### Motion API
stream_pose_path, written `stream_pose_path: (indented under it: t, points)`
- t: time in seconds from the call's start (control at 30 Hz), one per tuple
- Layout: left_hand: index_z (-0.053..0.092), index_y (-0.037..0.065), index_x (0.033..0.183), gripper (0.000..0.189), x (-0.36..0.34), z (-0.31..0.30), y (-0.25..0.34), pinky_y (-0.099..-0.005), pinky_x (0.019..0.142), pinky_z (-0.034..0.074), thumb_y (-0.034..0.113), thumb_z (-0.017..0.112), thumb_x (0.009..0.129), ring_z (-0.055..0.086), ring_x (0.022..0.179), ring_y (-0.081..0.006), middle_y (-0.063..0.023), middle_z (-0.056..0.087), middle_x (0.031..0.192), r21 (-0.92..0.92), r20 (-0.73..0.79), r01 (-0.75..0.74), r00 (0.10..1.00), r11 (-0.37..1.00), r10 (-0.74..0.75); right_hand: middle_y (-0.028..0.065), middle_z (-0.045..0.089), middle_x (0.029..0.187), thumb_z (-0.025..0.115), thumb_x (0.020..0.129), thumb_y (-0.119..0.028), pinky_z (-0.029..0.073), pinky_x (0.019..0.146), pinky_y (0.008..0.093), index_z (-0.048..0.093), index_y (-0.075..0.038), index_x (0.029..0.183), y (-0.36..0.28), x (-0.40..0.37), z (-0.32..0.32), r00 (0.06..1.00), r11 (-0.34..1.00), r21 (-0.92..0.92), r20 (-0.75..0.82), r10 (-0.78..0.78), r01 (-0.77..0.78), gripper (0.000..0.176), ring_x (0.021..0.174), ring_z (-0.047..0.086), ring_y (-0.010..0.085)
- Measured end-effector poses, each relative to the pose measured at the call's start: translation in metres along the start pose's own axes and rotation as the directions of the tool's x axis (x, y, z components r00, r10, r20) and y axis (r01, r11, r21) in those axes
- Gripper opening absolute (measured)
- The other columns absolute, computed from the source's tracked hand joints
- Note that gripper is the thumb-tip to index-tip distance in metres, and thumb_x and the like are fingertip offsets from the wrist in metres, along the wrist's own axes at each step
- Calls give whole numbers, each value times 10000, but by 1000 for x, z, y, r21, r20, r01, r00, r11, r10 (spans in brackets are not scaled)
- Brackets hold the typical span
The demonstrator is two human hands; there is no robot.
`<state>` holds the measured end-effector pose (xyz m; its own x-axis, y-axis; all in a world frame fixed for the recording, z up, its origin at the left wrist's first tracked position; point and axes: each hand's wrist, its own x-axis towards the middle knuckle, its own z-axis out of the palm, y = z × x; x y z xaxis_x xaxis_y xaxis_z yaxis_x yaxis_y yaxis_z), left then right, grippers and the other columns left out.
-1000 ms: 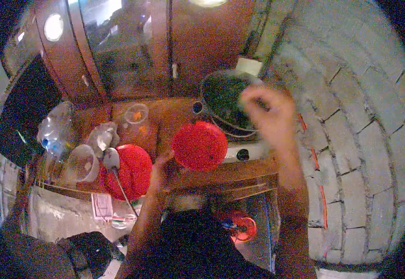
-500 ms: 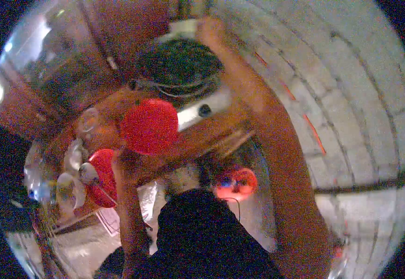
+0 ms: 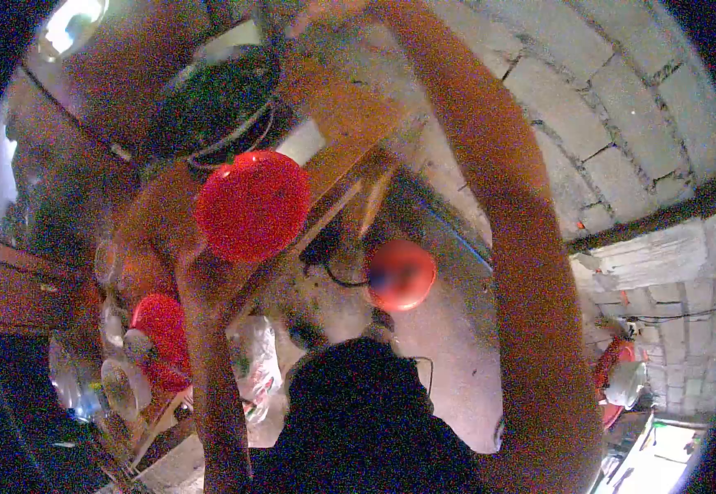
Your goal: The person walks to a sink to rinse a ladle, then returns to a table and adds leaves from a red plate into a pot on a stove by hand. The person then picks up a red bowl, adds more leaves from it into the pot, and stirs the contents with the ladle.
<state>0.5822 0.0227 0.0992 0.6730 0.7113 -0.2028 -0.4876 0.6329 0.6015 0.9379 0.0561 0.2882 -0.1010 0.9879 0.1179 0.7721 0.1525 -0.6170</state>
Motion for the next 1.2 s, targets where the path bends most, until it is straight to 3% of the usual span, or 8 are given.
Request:
stream_pose_path:
  t: [0.1, 0.17, 0.5, 0.57, 0.67, 0.8, 1.07, 1.2]
  points:
    - [513, 55, 1207, 484, 11, 31, -34, -424, 919, 466, 232, 624, 771, 534, 1118, -243, -93, 542, 1236, 1, -22, 27, 999, 1000, -27, 117, 612, 1099, 606, 788, -211, 401, 963, 340, 478, 47, 1225, 116, -58, 18, 846, 988, -99, -510, -156, 122, 523, 1084, 546, 237]
    - [519, 50, 1194, 474, 24, 52, -64, -402, 921, 466, 220, 624, 765, 538, 1112, -240, -91, 542, 1237, -10, -73, 34, 997, 999, -34, 104, 619, 1083, 599, 791, -181, 401, 966, 342, 493, 52, 1208, 183, -119, 52, 874, 869, 484, -375, 309, -99, 489, 1063, 558, 199]
    - [543, 106, 1151, 409, 217, 82, -299, -426, 579, 530, 164, 635, 757, 628, 836, -282, -72, 605, 1065, 595, -120, -8, 988, 803, 99, 80, 645, 908, 564, 843, -163, 515, 746, 324, 600, 8, 1006, 337, -248, 153, 798, 918, 121, -461, 388, -376, 239, 816, 616, 183]
    - [510, 98, 1224, 474, 267, 152, -313, -441, 602, 527, 119, 588, 757, 632, 830, -339, -121, 615, 1065, 909, 388, -332, 894, -250, 222, 83, 647, 911, 572, 837, -163, 516, 742, 326, 603, 7, 1009, 379, -246, 150, 755, 868, 37, -475, 451, -496, 244, 808, 617, 186]
    - [537, 101, 1152, 380, 301, 230, -345, -429, 640, 515, 147, 547, 775, 617, 777, -347, -145, 602, 984, 526, 714, -447, 694, -724, 90, 87, 651, 915, 584, 828, -164, 517, 737, 328, 606, 4, 1012, 455, -251, 140, 680, 770, -65, -520, 517, -635, 250, 797, 619, 191]
    - [546, 144, 1107, 325, 335, 301, -373, -425, 641, 527, 170, 543, 784, 598, 856, -269, -101, 544, 981, 26, 981, -669, 160, -742, -110, 92, 656, 921, 601, 816, -165, 517, 731, 332, 611, 1, 1016, 514, -266, 78, 573, 623, -166, -620, 536, -764, 261, 782, 621, 198]
    - [533, 166, 1145, 393, 310, 394, -323, -415, 694, 536, 125, 571, 756, 591, 875, -301, -129, 532, 1012, -43, 995, -711, 32, -702, -94, 103, 666, 933, 634, 792, -167, 519, 717, 339, 621, -5, 1025, 496, -337, -106, 483, 555, -197, -761, 433, -808, 285, 752, 627, 211]
    - [418, 28, 1274, 500, 271, 388, -291, -404, 736, 514, 137, 587, 815, 545, 949, -353, -212, 480, 1093, 336, 933, -741, 348, -582, 95, 138, 463, 1346, 584, 841, -259, 263, 1083, 360, 364, -29, 1372, 342, -384, -160, 749, 969, 168, -614, 248, -183, 619, 1288, 377, 250]
